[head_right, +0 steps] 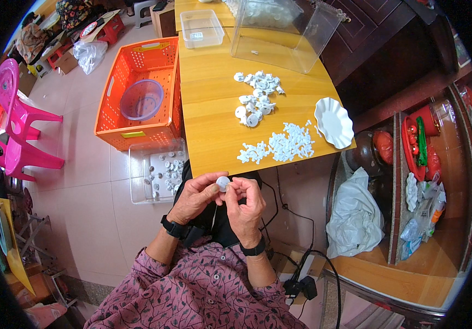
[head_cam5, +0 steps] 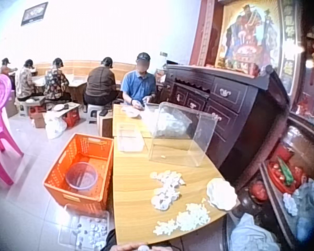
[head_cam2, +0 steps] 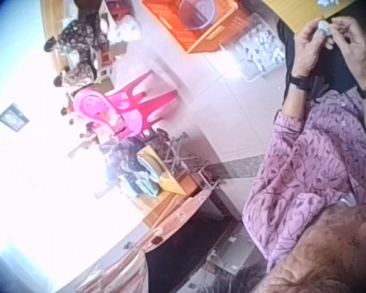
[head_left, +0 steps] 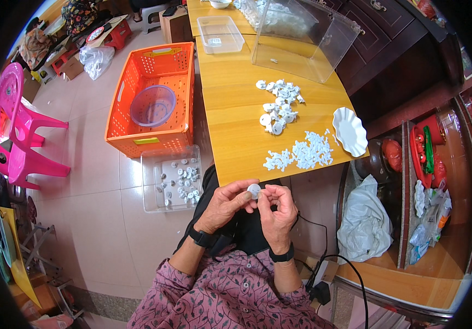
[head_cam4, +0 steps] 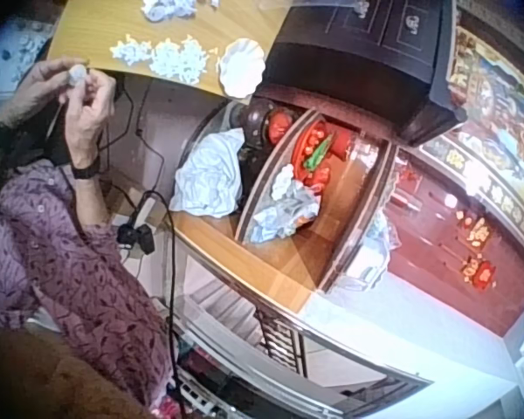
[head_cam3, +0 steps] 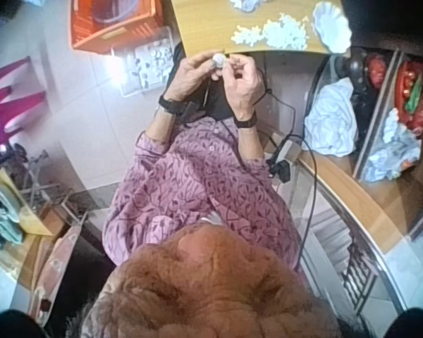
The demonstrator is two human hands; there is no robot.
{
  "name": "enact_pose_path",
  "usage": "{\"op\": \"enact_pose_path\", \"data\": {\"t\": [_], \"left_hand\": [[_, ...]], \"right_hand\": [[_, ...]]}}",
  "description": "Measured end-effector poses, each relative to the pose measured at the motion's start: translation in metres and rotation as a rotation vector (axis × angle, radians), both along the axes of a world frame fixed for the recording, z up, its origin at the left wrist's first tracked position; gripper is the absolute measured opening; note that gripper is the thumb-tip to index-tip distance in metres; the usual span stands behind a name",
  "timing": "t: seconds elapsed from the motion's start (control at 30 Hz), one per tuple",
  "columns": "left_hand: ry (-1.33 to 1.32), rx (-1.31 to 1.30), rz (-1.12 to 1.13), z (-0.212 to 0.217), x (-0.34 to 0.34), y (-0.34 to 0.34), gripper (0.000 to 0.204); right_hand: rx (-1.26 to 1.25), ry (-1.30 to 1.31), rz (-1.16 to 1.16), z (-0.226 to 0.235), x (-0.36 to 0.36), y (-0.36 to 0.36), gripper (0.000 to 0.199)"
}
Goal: Assembling small white plastic components at a table.
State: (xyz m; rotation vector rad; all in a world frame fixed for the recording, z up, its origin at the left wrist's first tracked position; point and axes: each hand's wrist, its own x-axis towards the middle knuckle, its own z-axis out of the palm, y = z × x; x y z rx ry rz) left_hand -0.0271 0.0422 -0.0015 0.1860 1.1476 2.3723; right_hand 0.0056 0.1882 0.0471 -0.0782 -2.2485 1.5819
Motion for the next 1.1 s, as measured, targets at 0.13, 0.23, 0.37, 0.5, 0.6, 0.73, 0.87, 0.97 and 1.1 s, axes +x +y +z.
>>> {"op": "enact_pose_path", "data": {"t": [0.13,0.23,0.37,0.5,0.6,0.73,0.87,0.97,1.1], "left_hand": [[0.002,-0.013,-0.008,-0.0012,-0.0001,-0.0004,0.038],[0.017,-0.033,-0.011,-0.0024,-0.0006,-0.0014,0.038],[0.027,-0.018,-0.001,-0.0013,-0.0009,-0.0006,0.040],[0.025,0.007,-0.007,-0.0006,-0.0009,-0.0011,0.047],[0.007,0.052,0.023,-0.0027,-0.0013,-0.0002,0.048],[0.004,0.054,0.042,-0.0019,-0.0013,-0.0001,0.047],[-0.008,0.052,0.040,-0.0027,-0.0011,-0.0008,0.044],[-0.020,0.041,0.034,-0.0023,-0.0005,-0.0010,0.041],[-0.001,0.016,0.030,-0.0020,-0.0005,-0.0011,0.038]], "right_hand": [[0.024,-0.002,-0.007,0.0020,-0.0002,-0.0009,0.017],[0.059,0.008,-0.001,0.0025,-0.0003,-0.0007,0.018],[0.073,0.016,-0.001,0.0015,-0.0002,-0.0008,0.017],[0.102,0.029,-0.008,0.0016,-0.0003,-0.0010,0.017],[0.108,0.048,-0.004,0.0003,-0.0003,-0.0013,0.017],[0.095,0.047,-0.006,0.0007,-0.0002,-0.0018,0.017],[0.078,0.044,-0.012,0.0050,0.0007,-0.0033,0.018],[0.076,0.041,-0.010,0.0064,0.0011,-0.0035,0.017],[0.073,0.041,-0.009,0.0064,0.0012,-0.0040,0.017]]}}
